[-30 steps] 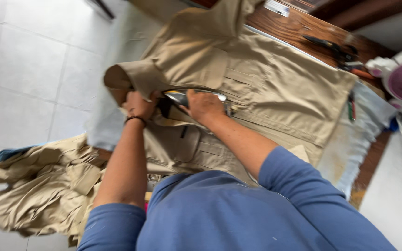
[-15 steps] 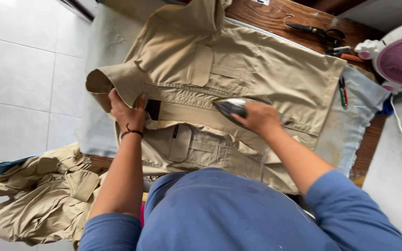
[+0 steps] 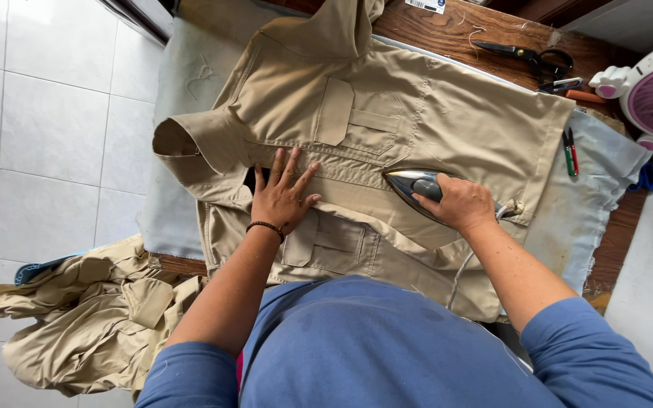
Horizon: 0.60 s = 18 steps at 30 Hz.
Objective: The person irons a beige shirt on a table, smoothing the front, sleeves, and cuffs with an iron. They briefly use scissors to snip a thread, then continue ironing different sections of the garment.
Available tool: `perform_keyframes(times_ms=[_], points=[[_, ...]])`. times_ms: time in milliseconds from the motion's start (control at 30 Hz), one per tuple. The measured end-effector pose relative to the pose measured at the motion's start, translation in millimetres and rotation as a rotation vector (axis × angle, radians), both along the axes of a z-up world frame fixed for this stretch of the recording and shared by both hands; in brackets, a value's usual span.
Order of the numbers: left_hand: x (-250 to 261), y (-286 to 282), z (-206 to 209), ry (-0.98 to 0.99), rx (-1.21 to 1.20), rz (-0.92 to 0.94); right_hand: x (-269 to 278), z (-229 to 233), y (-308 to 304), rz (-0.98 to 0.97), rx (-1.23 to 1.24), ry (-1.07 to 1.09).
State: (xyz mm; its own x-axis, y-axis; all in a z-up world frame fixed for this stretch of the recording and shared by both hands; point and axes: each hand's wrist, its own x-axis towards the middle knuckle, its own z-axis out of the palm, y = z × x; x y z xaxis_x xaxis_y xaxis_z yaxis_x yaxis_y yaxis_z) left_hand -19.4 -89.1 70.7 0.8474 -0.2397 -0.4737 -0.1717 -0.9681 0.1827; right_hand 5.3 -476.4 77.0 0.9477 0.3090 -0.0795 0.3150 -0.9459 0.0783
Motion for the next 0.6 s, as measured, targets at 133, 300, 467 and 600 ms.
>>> perform_keyframes(times_ms=[133,300,467,600], points=[[-1.5,9.0,-9.5,-0.018,-0.052,0.076,2.2,1.1,-3.7,-0.042,0.022,0.007],[-4.6,10.2,-24.6,-0.015,-0.038,0.110,-2.9,-5.4,-17.6,0.012,-0.035,-0.028],[-5.5,9.8,-27.8,-0.027,-0.026,0.108,-6.2,-1.4,-19.4,-0.009,-0.026,-0.020],[-5.6,8.7,-23.5,-0.042,0.022,0.100,-6.9,-6.8,-21.9,-0.004,-0.022,-0.035]])
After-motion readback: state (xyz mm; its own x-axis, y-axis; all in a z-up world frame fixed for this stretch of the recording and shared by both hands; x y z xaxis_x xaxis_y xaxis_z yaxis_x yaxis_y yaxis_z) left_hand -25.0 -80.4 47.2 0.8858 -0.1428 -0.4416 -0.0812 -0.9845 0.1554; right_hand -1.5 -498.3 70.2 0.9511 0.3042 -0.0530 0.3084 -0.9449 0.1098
